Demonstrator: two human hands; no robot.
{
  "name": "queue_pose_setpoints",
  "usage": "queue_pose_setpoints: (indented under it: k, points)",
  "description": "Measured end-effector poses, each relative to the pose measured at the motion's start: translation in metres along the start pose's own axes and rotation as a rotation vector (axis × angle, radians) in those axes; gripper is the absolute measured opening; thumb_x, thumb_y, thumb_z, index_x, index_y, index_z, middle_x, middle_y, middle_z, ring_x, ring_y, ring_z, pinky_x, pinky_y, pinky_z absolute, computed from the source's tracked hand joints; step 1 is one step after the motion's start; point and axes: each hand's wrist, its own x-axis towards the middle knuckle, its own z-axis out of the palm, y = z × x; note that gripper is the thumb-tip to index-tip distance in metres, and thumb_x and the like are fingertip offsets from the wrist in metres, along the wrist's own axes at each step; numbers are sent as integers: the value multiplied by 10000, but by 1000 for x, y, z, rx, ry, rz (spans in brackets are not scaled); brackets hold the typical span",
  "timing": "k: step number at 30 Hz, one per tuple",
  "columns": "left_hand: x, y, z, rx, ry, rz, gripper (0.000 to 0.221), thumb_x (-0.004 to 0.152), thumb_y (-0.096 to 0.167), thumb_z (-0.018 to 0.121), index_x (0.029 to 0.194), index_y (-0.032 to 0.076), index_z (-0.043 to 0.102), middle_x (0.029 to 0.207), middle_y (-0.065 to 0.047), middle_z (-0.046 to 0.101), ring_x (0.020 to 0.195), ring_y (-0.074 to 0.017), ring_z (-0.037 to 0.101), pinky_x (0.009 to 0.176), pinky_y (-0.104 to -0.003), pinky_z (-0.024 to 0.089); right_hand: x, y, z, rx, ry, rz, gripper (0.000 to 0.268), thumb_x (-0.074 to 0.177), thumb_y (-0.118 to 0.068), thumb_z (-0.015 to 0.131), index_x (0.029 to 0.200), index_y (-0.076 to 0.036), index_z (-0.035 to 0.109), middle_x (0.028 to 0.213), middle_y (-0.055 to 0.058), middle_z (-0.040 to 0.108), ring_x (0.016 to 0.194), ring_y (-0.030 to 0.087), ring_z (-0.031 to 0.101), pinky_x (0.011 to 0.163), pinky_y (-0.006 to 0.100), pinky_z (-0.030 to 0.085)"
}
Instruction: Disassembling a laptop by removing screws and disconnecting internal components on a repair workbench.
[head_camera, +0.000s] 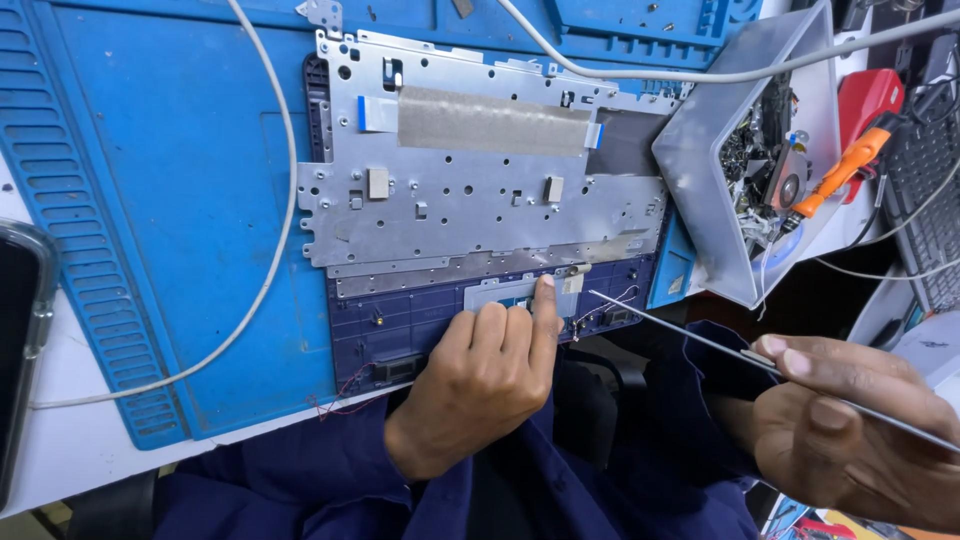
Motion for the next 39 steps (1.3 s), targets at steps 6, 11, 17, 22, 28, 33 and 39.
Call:
queue_pose_setpoints:
  k: [6,11,17,22,28,33,39]
  points:
    - [-1,-2,3,-43,3,12,208,1084,165,599,1162,109,783,631,89,371,583,-69,341,525,-237,297,5,-6,-6,-170,-98,97,288,974,103,599,1122,222,383,885,337,473,544,455,532,511,559,553]
    - [-1,-3,5,-54,14,16,205,1088,173,603,1156,111,787,624,90,374,576,-62,344,523,-228,306,6,-4,-2,-105,-67,48,447,874,148,567,1273,158,365,842,368,392,465,419,398,440,592,508]
    - [-3,-3,6,-66,40,-6,235,1103,235,597,1118,114,798,614,90,416,579,-59,356,522,-231,308,30,23,-94,-549,-1064,-930,322,1116,-154,714,1210,155,721,1269,85,587,774,124,789,685,208,536]
    - [-2,-3,7,-72,39,0,259,1113,243,572,1124,115,797,619,88,428,581,-62,364,524,-230,315,19,-6,-55,-349,-728,187,498,968,186,547,1232,343,155,985,277,622,662,116,663,708,283,555]
    - [-2,-4,7,-65,38,-5,229,1103,243,598,1100,127,796,614,95,413,578,-52,352,522,-225,312,49,-19,-48,-484,-1024,368,588,1006,124,536,567,-262,475,996,-75,722,925,-146,578,699,-63,216]
    - [-1,-4,7,-72,37,-1,159,1079,196,653,1109,126,792,626,94,384,582,-58,340,523,-226,307,15,-4,-12,-207,-399,141,258,983,229,539,937,206,286,784,294,534,672,440,690,650,484,593]
    - [-2,-5,6,-79,36,0,161,1080,197,649,1105,126,792,629,93,391,585,-59,343,524,-227,305,4,1,-9,-190,-303,94,351,945,225,504,1085,251,183,762,354,479,577,444,626,581,545,573]
